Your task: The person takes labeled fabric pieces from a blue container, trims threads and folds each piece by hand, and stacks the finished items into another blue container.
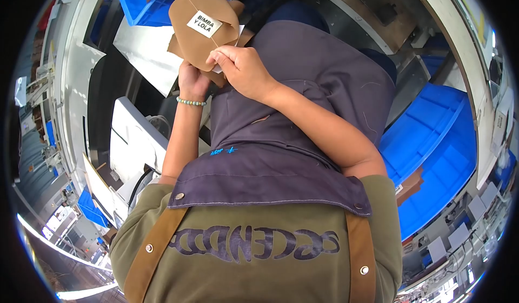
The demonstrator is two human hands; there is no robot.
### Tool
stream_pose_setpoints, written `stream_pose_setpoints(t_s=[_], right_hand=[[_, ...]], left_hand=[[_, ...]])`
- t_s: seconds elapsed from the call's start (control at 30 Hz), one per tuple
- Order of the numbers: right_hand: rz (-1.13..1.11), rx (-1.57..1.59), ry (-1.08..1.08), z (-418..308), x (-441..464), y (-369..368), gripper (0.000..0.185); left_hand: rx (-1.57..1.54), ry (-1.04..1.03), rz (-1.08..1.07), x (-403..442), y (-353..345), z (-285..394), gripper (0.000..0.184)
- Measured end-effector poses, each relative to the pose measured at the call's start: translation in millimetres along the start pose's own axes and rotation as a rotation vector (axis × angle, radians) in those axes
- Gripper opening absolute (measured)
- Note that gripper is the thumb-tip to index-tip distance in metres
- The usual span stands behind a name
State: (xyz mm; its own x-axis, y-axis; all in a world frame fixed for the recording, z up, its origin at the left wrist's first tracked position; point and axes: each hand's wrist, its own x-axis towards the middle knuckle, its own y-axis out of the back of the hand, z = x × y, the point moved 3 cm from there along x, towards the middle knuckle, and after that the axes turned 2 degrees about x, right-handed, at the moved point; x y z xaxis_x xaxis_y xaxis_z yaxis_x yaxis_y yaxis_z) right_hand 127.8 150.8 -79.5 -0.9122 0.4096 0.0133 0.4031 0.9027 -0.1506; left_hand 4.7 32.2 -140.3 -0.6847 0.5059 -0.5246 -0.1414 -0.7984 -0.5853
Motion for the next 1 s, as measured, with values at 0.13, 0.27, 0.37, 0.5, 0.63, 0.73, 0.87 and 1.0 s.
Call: stream_pose_setpoints(t_s=[0.13,0.27,0.37,0.5,0.63,0.73,0.87,1.0], right_hand=[[0.017,0.015,0.018,8,2,1,0.026],[0.038,-0.036,0.051,-6,2,7,0.027],[0.030,-0.008,0.033,-22,2,12,0.027],[-0.015,0.026,-0.019,-2,3,11,0.028],[-0.010,0.042,-0.030,27,7,7,0.028],[-0.004,0.027,0.014,29,7,5,0.028],[-0.151,0.022,-0.095,26,4,5,0.029],[-0.175,0.130,-0.144,20,4,15,0.030]], left_hand=[[-0.084,-0.042,-0.070,-2,-16,12,0.037],[0.436,-0.247,0.112,-4,-22,20,0.036],[0.628,-0.265,0.245,-12,-30,32,0.037],[0.224,-0.129,0.004,1,-15,23,0.041],[0.031,-0.119,-0.155,-13,-37,24,0.046],[-0.008,-0.126,-0.180,-28,-54,23,0.050],[0.293,-0.261,-0.032,-17,-46,21,0.041],[0.685,-0.605,0.055,-12,-33,45,0.024]])
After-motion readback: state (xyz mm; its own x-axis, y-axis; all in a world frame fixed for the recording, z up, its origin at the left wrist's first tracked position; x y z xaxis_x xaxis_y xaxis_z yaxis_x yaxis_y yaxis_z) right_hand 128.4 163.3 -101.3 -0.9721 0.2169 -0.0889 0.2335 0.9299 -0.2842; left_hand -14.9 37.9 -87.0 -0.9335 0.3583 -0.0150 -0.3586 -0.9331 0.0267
